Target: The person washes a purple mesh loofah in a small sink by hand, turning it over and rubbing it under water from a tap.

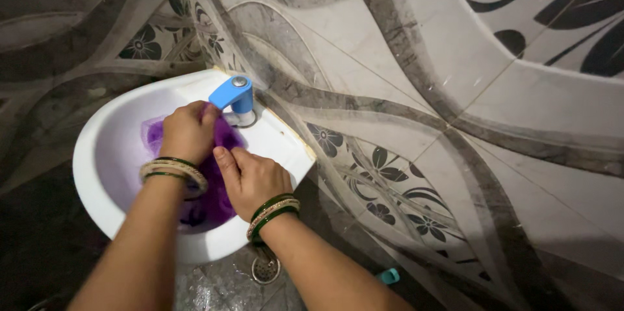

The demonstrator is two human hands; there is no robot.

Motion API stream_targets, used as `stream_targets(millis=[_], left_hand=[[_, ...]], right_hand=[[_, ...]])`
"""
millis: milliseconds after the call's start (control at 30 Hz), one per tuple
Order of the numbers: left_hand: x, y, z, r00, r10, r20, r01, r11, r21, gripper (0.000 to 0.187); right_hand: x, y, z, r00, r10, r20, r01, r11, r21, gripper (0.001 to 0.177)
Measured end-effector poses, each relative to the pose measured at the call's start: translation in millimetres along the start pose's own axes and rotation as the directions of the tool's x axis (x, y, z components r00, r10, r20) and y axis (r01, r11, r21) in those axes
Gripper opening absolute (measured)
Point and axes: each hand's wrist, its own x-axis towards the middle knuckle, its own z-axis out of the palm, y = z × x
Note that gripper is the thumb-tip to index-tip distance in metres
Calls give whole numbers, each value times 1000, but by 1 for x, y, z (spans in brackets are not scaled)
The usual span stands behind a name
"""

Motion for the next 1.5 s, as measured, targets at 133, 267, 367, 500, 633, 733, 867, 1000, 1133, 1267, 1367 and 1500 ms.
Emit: stream_targets(millis=[133, 267, 367, 500, 633, 733, 867, 1000, 1133, 1267, 1367, 1500], left_hand=[[2, -8, -13, 977, 143, 158, -136, 989, -54, 39], [1, -3, 5, 998, 49, 42, -49, 999, 4, 35], [8, -5, 13, 996, -67, -54, 72, 994, 86, 32], [8, -14, -10, 981, 111, 157, -90, 987, -136, 36], [-2, -1, 0, 1000, 22, 4, -22, 1000, -16, 36], [0, 3, 16, 985, -138, -105, 137, 990, -15, 37], [0, -8, 8, 999, -32, -41, 28, 996, -81, 37], [-6, -6, -4, 998, 54, 20, -50, 987, -154, 34], [-8, 2, 9, 994, -96, -46, 89, 986, -140, 36], [1, -3, 24, 965, -82, -249, 85, 996, -1, 29], [-1, -8, 12, 995, -54, -84, 51, 998, -45, 34], [-13, -3, -9, 969, 155, -195, -179, 977, -114, 25]], right_hand=[[0, -1, 0, 999, -23, -23, 23, 999, 33, 51], [-1, -1, 2, 1000, -9, -24, 10, 1000, 27, 53], [0, 0, 0, 999, -26, -35, 26, 1000, 15, 54], [2, -3, -2, 1000, 12, 13, -12, 1000, -5, 55], [1, -4, -2, 1000, 10, 24, -10, 1000, -1, 54], [1, -4, -1, 1000, 6, 4, -6, 1000, 13, 54], [2, -3, -2, 1000, 3, 6, -4, 1000, 28, 53], [1, -2, 0, 1000, 5, 12, -5, 1000, 2, 56], [2, -1, 1, 1000, -23, -5, 23, 1000, 6, 55], [1, -2, 0, 1000, -2, 23, 2, 1000, -3, 58], [1, -3, -2, 999, 23, 47, -22, 1000, -12, 57], [5, -4, -4, 999, 13, 47, -12, 1000, -11, 56]])
